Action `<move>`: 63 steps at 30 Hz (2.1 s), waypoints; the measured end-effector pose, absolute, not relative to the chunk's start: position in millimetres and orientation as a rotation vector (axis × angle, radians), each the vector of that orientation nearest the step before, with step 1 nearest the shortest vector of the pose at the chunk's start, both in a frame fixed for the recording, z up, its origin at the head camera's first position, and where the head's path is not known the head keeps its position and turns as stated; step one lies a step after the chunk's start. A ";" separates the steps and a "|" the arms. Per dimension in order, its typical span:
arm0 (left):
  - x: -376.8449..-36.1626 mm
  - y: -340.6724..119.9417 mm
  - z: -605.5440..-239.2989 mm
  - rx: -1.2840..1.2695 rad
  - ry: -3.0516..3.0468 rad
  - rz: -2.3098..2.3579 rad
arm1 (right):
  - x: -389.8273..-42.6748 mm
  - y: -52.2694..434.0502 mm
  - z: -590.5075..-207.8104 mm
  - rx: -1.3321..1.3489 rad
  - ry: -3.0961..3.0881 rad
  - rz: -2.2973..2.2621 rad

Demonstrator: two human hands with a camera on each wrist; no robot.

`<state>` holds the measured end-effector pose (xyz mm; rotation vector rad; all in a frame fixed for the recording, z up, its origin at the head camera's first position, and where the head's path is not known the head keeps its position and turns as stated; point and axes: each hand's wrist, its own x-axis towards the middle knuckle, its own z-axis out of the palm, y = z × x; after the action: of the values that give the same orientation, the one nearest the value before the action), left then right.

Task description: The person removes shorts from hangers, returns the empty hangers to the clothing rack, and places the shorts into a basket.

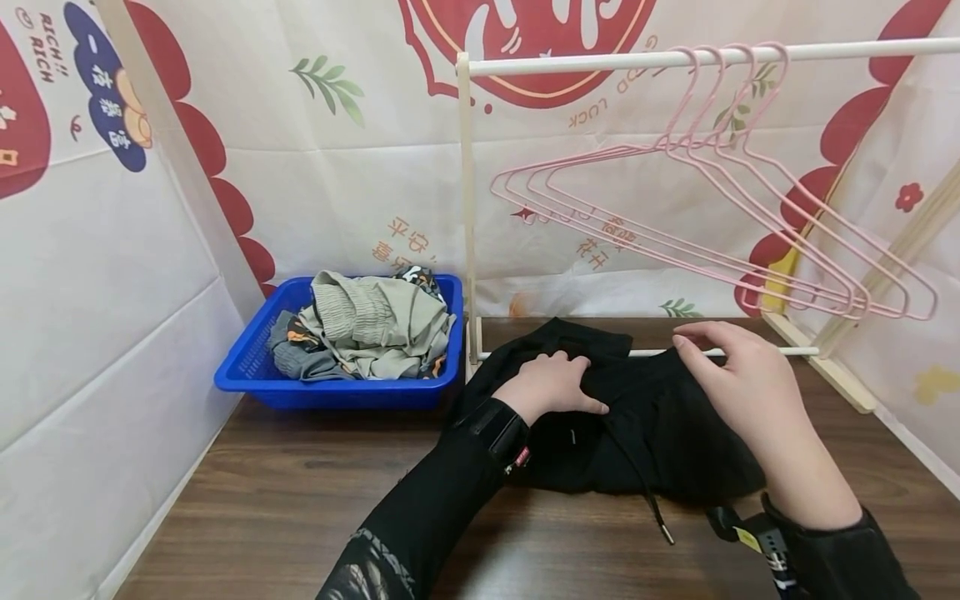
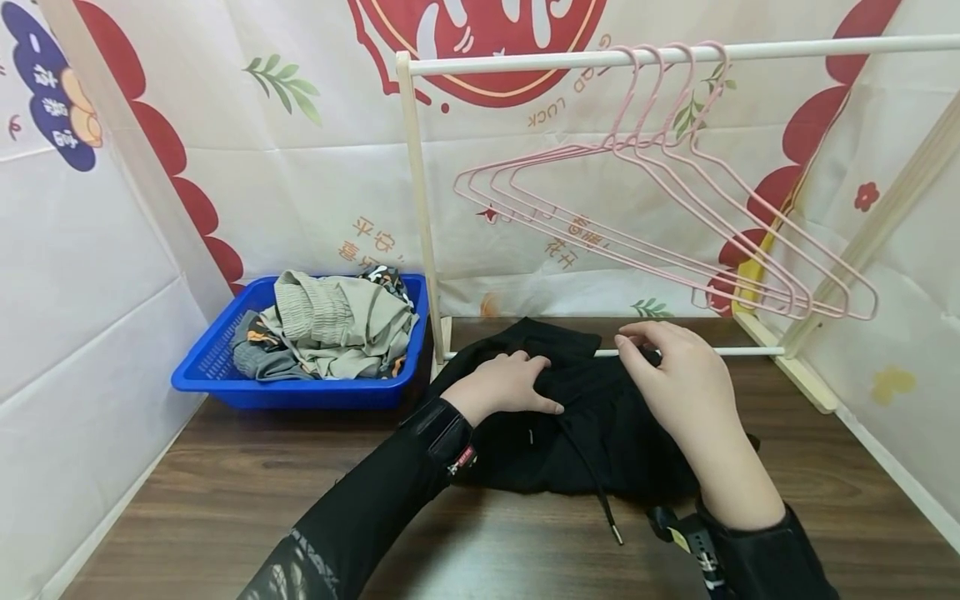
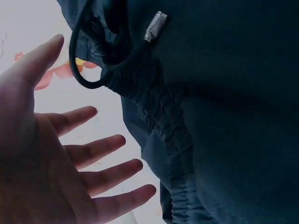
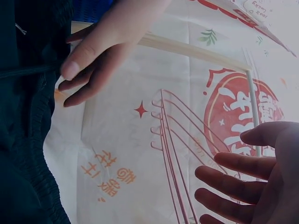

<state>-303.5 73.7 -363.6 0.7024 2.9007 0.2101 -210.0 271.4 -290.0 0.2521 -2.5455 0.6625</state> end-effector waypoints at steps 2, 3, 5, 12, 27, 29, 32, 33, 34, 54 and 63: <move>-304.9 74.4 -364.6 0.715 2.881 0.201 | -211.6 271.8 -290.6 0.267 -2.565 0.659; -305.2 74.5 -365.0 0.721 2.872 0.199 | -212.2 271.8 -290.7 0.274 -2.575 0.656; -305.8 74.3 -366.5 0.732 2.855 0.184 | -213.4 271.9 -290.8 0.286 -2.600 0.650; -309.4 73.4 -371.8 0.697 2.782 0.145 | -216.8 270.9 -290.1 0.299 -2.685 0.626; -323.8 78.4 -380.8 0.526 2.674 0.207 | -222.8 275.7 -295.5 0.284 -2.726 0.629; -323.6 79.8 -381.9 0.533 2.686 0.173 | -223.3 275.9 -295.9 0.281 -2.733 0.630; -321.4 81.6 -383.3 0.554 2.706 0.076 | -223.7 276.1 -296.6 0.276 -2.740 0.632; -320.8 82.4 -383.8 0.560 2.709 0.049 | -223.7 276.2 -296.8 0.276 -2.741 0.631; -320.0 83.5 -384.2 0.560 2.713 0.027 | -223.5 276.3 -297.0 0.273 -2.741 0.630; -311.1 88.5 -380.5 0.760 2.763 -0.084 | -223.4 276.2 -296.3 0.258 -2.758 0.615; -314.4 86.1 -374.2 0.791 2.809 0.022 | -219.2 278.6 -293.4 0.257 -2.754 0.606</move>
<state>-314.4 86.1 -374.2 0.7914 2.8094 0.0219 -219.2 278.6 -293.4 0.2569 -2.7541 0.6058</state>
